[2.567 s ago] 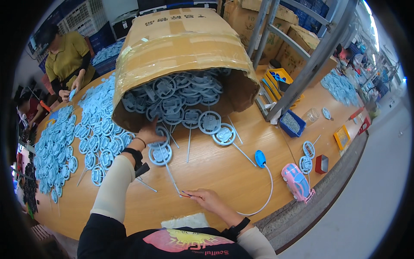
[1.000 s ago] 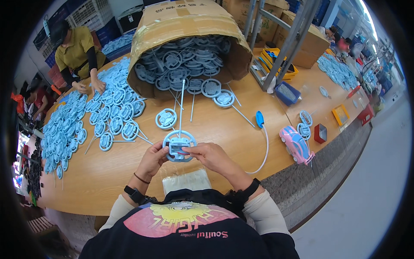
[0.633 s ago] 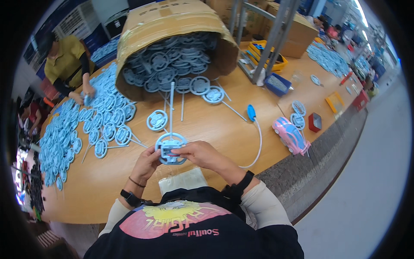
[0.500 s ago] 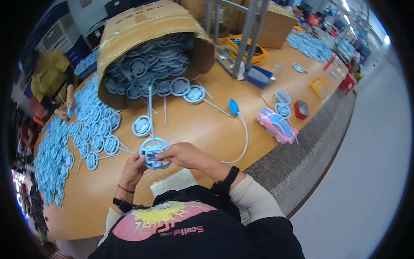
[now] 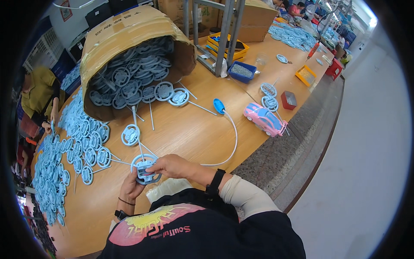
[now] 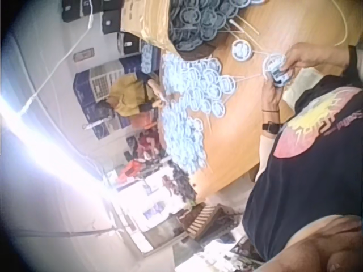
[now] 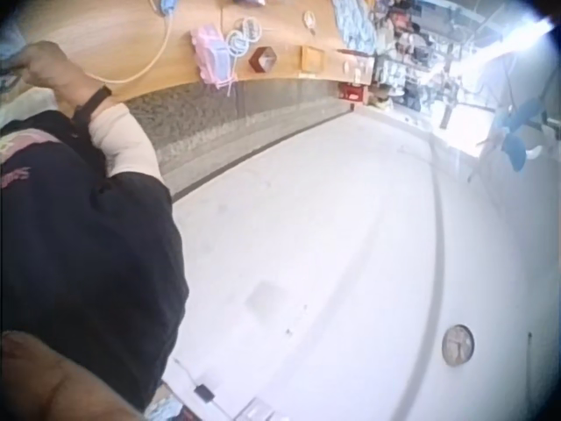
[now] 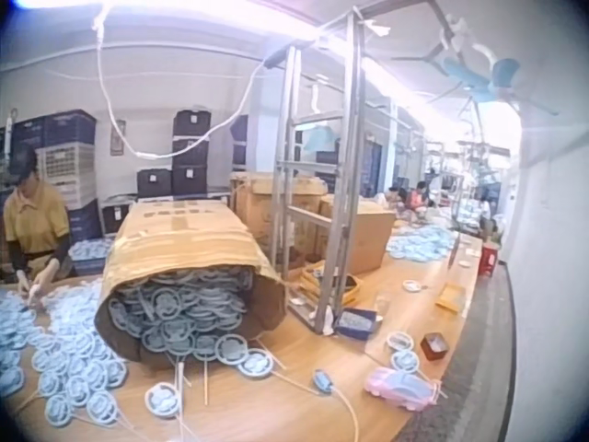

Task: The person repeatedly picks up light blue plastic circular components from a large cardboard box and inserts a small red and blue rectangular piece into the center of each component. The person handles the items one at a time, placing the assembled units onto a wooden table. A coworker is visible in the background performing a similar task.

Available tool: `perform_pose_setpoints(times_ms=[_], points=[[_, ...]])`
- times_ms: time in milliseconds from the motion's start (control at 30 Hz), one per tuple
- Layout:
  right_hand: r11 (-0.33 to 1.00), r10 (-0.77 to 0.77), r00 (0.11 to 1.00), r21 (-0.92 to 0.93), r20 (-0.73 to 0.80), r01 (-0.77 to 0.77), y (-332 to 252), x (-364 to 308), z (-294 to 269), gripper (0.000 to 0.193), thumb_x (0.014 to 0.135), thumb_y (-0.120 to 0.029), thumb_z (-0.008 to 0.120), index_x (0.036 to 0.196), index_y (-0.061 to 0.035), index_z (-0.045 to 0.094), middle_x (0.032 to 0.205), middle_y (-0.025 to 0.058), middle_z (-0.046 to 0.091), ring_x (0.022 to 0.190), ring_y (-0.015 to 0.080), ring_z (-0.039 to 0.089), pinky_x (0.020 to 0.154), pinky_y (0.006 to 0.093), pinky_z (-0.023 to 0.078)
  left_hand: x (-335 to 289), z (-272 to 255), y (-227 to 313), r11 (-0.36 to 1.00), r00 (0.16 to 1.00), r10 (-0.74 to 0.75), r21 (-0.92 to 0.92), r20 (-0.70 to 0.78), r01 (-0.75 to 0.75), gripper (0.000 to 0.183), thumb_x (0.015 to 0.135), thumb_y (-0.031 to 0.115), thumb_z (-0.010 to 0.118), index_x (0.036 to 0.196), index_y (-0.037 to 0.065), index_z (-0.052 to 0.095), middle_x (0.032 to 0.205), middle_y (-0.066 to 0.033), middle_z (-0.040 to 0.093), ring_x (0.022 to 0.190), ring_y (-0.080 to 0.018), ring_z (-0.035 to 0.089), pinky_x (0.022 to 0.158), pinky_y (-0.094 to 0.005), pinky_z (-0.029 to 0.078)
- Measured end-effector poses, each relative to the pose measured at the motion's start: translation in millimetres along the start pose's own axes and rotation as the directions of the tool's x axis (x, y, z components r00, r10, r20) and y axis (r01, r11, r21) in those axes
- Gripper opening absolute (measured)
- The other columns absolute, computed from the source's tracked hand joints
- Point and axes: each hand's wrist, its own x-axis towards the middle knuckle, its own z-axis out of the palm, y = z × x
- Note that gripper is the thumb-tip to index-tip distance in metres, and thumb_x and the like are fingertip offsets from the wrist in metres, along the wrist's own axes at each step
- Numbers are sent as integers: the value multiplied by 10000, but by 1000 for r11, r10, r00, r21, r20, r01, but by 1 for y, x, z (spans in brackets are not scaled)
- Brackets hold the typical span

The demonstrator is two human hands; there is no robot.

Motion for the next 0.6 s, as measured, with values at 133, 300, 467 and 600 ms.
perform_pose_setpoints(times_ms=[133,300,467,600], points=[[1000,2,1000,-16,24,-1,7,6,6,346,808,-69,576,1105,-238,628,868,111,638,765,291,609,684,347,473,6,-22,-10,998,999,-9,-57,39,12,509,901,395,466,1249,26,419,1199,-134,536,1092,-272,530,946,-437,425],[998,60,993,-9,106,-59,17,19,18,301,825,-138,584,1108,-236,626,867,117,636,761,300,607,667,360,466,4,-38,-13,1000,1000,16,-19,-25,-16,487,911,390,452,1225,17,447,1179,-124,551,1071,-247,545,941,-407,431],[994,17,992,102,121,-29,31,30,26,308,847,-123,560,1145,-189,605,929,104,646,802,259,617,698,343,471,-10,-113,16,960,959,139,272,-246,-69,462,926,360,444,1242,21,438,1205,-113,534,1088,-231,531,953,-377,422],[977,115,988,169,98,-131,41,30,3,345,846,-102,560,1184,-169,581,981,87,650,807,202,616,714,308,469,-3,-168,99,766,683,589,29,-431,-642,526,910,376,484,1280,14,392,1263,-141,478,1170,-240,461,991,-386,382]])
